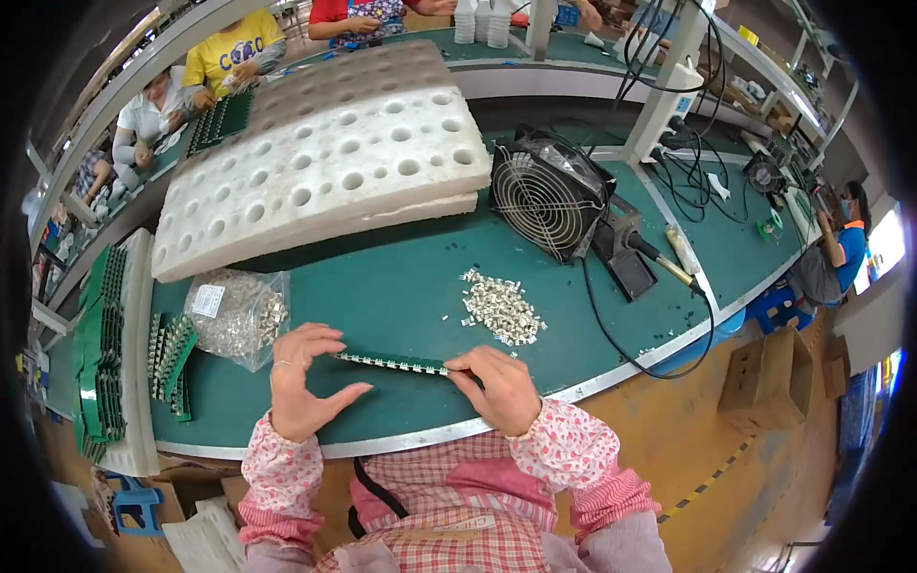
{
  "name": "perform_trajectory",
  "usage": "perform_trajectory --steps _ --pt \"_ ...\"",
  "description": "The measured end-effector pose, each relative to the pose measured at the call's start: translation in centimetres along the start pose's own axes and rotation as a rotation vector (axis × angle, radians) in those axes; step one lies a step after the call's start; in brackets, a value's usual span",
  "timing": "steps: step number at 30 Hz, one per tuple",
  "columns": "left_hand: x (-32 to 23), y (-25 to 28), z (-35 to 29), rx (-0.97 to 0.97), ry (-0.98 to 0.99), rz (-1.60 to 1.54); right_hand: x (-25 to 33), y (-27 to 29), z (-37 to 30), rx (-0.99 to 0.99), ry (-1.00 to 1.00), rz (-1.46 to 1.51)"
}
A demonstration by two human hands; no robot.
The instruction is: The person solders components onto a circuit board using a soldering iron and wire, places it onto a foam board, inserts electronic components into another circuit board by hand, and solders the components with the soldering iron and wire.
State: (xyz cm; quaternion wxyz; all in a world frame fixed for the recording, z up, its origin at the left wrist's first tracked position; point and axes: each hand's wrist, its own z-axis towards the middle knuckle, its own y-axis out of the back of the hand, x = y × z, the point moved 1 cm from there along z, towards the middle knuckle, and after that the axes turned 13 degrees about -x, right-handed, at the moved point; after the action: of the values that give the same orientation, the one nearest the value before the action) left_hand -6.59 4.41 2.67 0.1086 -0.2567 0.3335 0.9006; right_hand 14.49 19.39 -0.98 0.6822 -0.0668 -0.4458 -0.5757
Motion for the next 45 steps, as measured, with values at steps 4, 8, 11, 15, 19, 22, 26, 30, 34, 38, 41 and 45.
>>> perform_trajectory --steps 4,8,11,15,19,22,26,30,34,38,41,45 --pt "-2.6 -1.4 0.2 -0.023 -0.129 0.081 0.3 0.1 -0.1 0.026 0.018 -0.005" --pt "-3.9 -3.5 0.4 0.032 -0.258 0.128 0.4 0.1 -0.5 0.065 -0.021 -0.01" --pt "-3.9 -4.3 0.4 0.101 -0.275 0.132 0.8 0.6 -0.5 0.102 -0.029 -0.031" --pt "-3.8 -4.3 0.4 0.144 -0.269 0.126 0.2 2.3 -0.7 -0.009 -0.219 0.096" --pt "-3.7 -4.1 0.1 0.148 -0.258 0.109 -3.8 7.7 0.2 -0.421 -0.639 0.27" --pt "-3.8 -4.3 0.0 0.142 -0.261 0.099 -7.8 12.5 0.9 -0.69 -0.818 0.484" --pt "-3.9 -4.4 -0.3 0.121 -0.278 0.088 -11.8 16.2 2.5 -0.781 -0.909 0.581" --pt "-4.0 -4.6 -0.4 0.119 -0.298 0.111 -14.4 17.7 4.0 -0.717 -0.89 0.698" --pt "-4.2 -4.6 -0.5 0.114 -0.319 0.112 -13.0 16.8 5.8 -0.589 -0.968 0.684" --pt "-4.3 -4.6 -0.3 0.152 -0.331 0.142 -11.1 16.2 5.5 -0.708 -0.944 0.562" --pt "-4.5 -4.6 0.2 0.2 -0.309 0.162 -10.0 16.3 3.5 -0.848 -0.647 0.168" --pt "-4.4 -4.8 0.8 0.215 -0.279 0.154 -4.7 13.0 0.3 -0.793 -0.407 -0.032"
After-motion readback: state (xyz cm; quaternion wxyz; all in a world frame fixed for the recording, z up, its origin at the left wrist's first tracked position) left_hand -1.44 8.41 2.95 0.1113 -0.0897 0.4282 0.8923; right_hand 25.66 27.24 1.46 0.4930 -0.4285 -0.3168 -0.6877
